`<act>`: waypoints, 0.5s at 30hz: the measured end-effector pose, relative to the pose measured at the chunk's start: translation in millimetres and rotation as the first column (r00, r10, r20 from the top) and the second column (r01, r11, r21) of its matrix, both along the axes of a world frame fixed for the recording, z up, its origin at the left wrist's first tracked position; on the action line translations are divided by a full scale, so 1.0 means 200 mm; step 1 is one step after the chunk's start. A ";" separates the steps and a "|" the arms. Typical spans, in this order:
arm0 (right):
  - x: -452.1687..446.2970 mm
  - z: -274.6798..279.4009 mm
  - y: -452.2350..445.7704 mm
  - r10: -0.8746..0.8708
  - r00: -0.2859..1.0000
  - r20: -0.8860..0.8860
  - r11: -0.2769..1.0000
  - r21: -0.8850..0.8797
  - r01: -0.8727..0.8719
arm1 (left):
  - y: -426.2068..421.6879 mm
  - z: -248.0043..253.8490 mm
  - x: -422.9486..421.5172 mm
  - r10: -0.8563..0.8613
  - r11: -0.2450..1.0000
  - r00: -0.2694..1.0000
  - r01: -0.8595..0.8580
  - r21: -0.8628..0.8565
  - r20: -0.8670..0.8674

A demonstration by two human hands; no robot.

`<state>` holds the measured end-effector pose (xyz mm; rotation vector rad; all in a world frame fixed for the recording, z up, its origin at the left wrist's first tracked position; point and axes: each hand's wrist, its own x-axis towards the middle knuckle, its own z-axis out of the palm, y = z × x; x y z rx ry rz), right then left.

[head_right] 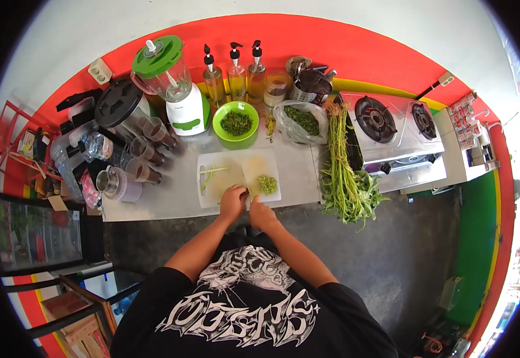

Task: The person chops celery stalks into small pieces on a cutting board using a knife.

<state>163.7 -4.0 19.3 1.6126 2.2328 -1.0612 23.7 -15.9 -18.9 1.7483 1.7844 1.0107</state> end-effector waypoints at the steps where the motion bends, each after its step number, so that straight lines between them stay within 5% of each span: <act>1: -0.01 -0.01 -0.02 -0.014 1.000 0.005 1.000 0.027 0.014 | 0.00 0.01 0.00 0.008 1.000 0.999 -0.008 0.001 0.031; 8: -0.04 0.00 0.05 -0.010 1.000 0.022 0.999 0.036 0.009 | -0.02 0.02 -0.04 -0.075 0.994 0.996 0.070 0.083 0.058; 15: -0.04 0.06 -0.03 -0.021 0.999 0.038 0.999 -0.043 0.023 | -0.01 0.02 -0.05 -0.034 0.999 0.999 0.034 -0.030 0.009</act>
